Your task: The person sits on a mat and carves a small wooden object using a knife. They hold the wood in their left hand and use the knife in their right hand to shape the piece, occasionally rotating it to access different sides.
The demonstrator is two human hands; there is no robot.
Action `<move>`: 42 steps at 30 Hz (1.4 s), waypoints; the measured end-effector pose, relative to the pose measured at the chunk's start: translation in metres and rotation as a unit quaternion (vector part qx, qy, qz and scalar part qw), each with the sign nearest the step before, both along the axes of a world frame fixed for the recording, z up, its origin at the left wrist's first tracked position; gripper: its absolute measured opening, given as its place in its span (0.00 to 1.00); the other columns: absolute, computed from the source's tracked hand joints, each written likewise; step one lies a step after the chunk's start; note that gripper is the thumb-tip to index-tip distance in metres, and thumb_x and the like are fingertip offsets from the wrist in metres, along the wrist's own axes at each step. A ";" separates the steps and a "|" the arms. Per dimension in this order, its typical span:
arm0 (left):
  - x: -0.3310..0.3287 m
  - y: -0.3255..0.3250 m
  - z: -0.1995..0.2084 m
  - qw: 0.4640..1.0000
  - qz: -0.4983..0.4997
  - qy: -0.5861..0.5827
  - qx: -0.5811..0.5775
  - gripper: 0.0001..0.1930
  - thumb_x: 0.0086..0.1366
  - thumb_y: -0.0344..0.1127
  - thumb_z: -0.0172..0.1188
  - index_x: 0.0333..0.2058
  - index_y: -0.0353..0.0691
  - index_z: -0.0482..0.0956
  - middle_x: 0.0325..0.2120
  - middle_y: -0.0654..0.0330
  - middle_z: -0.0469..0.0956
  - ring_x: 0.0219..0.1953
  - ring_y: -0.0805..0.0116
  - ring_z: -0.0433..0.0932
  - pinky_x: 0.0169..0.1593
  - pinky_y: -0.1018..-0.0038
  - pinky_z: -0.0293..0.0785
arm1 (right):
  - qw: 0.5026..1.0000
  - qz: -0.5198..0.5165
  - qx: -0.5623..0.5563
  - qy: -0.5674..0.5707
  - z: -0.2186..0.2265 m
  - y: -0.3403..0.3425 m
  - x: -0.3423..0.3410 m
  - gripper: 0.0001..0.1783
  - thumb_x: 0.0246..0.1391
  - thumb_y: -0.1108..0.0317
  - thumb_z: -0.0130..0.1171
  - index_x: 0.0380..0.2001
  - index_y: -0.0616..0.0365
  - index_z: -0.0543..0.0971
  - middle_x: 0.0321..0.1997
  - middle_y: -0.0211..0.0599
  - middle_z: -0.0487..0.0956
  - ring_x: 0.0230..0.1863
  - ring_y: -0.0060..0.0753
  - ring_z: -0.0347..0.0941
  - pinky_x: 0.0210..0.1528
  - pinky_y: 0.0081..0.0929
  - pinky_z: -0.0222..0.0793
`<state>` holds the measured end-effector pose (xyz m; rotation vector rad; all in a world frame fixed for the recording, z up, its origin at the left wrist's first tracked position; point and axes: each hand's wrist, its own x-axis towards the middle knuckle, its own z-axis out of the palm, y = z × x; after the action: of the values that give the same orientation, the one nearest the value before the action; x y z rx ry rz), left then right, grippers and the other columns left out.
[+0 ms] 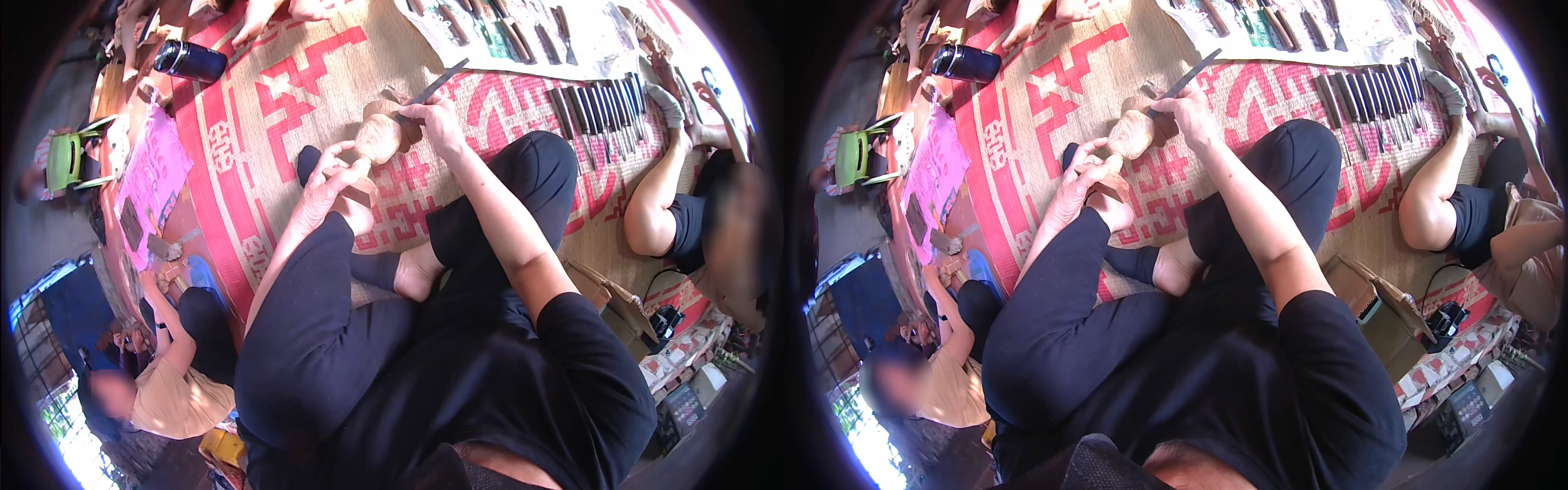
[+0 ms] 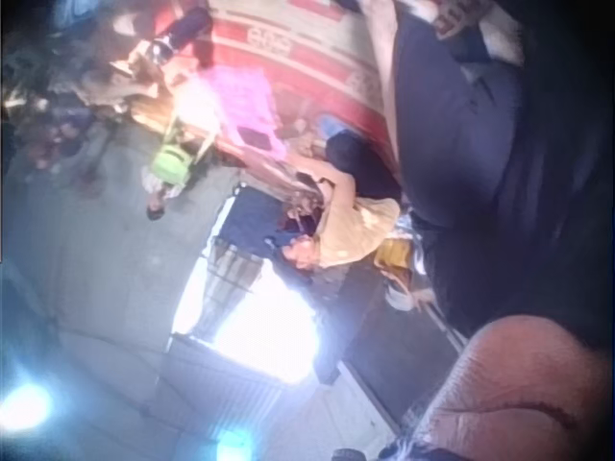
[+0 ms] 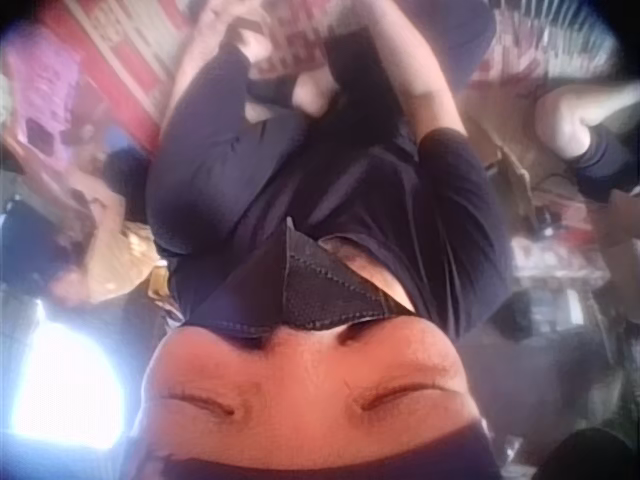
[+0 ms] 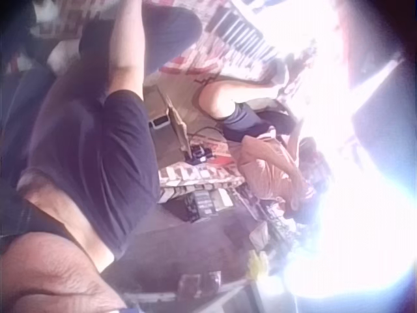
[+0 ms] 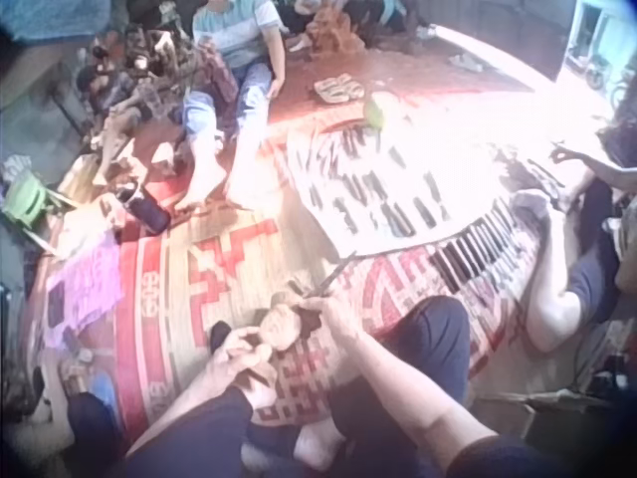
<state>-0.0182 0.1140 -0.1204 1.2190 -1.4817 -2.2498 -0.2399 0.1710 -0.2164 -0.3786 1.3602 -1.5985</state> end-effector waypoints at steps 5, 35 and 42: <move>-0.003 0.003 0.009 1.000 -0.007 0.003 0.006 0.36 0.56 0.42 0.66 0.58 0.35 0.60 0.32 0.62 0.76 0.42 0.75 0.73 0.52 0.75 0.62 | 1.000 -0.003 0.003 -0.022 0.010 -0.001 0.000 0.05 0.43 0.78 0.61 0.28 0.64 0.78 0.27 0.34 0.79 0.28 0.25 0.73 0.38 0.23 0.68; 0.015 -0.006 -0.024 0.999 -0.029 0.035 -0.002 0.32 0.58 0.38 0.61 0.59 0.40 0.60 0.32 0.68 0.73 0.42 0.79 0.71 0.51 0.78 0.62 | 1.000 0.013 -0.021 0.001 0.006 0.013 0.007 0.11 0.40 0.76 0.62 0.32 0.63 0.79 0.33 0.35 0.80 0.38 0.28 0.74 0.45 0.25 0.67; 0.005 -0.003 -0.002 0.998 -0.039 0.044 0.029 0.39 0.58 0.39 0.62 0.64 0.37 0.51 0.36 0.64 0.79 0.44 0.77 0.73 0.54 0.77 0.63 | 1.000 -0.003 -0.001 0.018 -0.030 0.006 -0.002 0.12 0.43 0.76 0.59 0.34 0.69 0.79 0.31 0.42 0.80 0.35 0.32 0.75 0.42 0.26 0.69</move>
<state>-0.0128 0.1115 -0.1228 1.0797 -1.4658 -2.3795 -0.2422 0.1768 -0.2463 -0.4066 1.3889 -1.6049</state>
